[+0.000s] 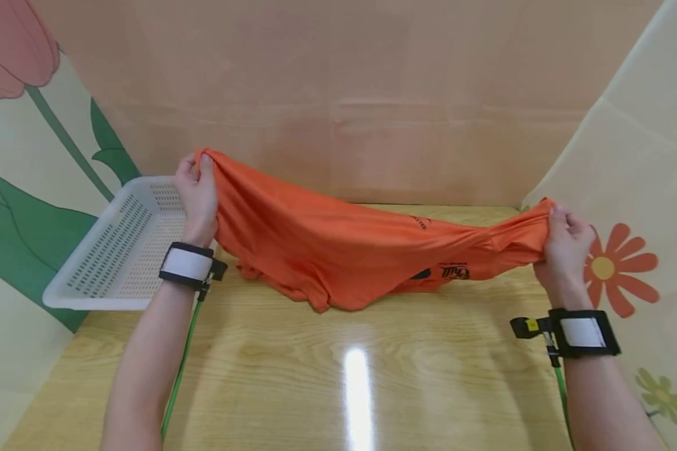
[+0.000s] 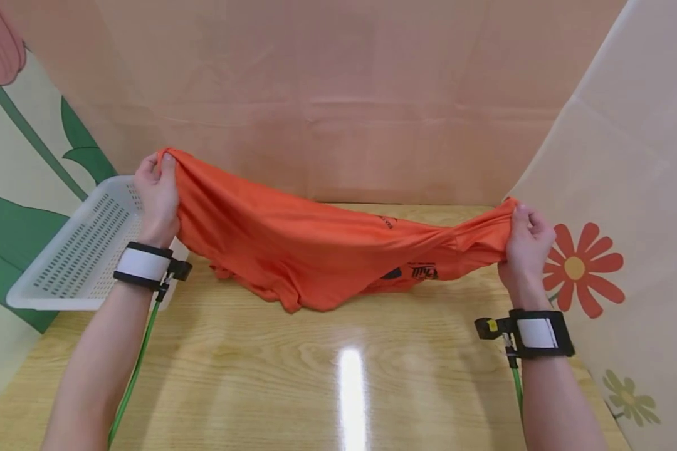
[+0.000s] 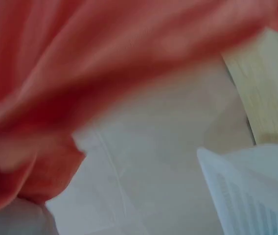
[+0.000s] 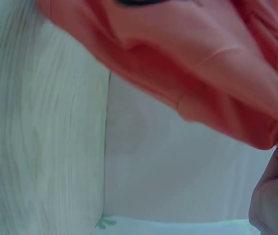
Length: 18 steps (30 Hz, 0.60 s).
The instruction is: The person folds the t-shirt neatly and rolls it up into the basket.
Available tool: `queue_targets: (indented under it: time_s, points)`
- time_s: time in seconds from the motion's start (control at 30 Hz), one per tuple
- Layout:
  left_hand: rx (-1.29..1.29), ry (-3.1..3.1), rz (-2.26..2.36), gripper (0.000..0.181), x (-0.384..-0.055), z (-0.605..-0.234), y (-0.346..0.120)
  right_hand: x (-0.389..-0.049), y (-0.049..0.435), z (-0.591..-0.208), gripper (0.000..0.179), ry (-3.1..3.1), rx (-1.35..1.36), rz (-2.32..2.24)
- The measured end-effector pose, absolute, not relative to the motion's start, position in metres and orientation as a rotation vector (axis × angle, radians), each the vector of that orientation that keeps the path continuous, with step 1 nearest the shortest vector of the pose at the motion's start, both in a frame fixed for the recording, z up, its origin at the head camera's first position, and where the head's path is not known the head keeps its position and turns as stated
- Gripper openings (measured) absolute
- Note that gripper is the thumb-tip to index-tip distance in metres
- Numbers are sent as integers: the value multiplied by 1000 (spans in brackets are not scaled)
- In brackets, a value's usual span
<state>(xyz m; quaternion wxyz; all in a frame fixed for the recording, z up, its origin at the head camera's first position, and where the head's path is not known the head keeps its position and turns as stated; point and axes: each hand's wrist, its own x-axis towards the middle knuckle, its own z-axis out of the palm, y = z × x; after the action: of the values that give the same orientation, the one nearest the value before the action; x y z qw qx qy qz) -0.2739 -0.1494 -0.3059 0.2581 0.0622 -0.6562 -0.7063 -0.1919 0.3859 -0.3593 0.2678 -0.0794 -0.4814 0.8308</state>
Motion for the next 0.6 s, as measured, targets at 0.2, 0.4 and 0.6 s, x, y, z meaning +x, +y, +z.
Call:
queue_targets:
  time_s: [0.2,0.4,0.6]
  points:
    - [-174,-2355,-1562,68,-275,-339,-135,-199,375,-363,13,-1301,-19,2343]
    - [-748,-2705,-1027,53,-250,-405,-99,-205,369,-393,27,-1780,-14,2150]
    - [-1301,-2983,-667,74,-215,-443,-77,-199,380,-421,43,-2761,-180,1288]
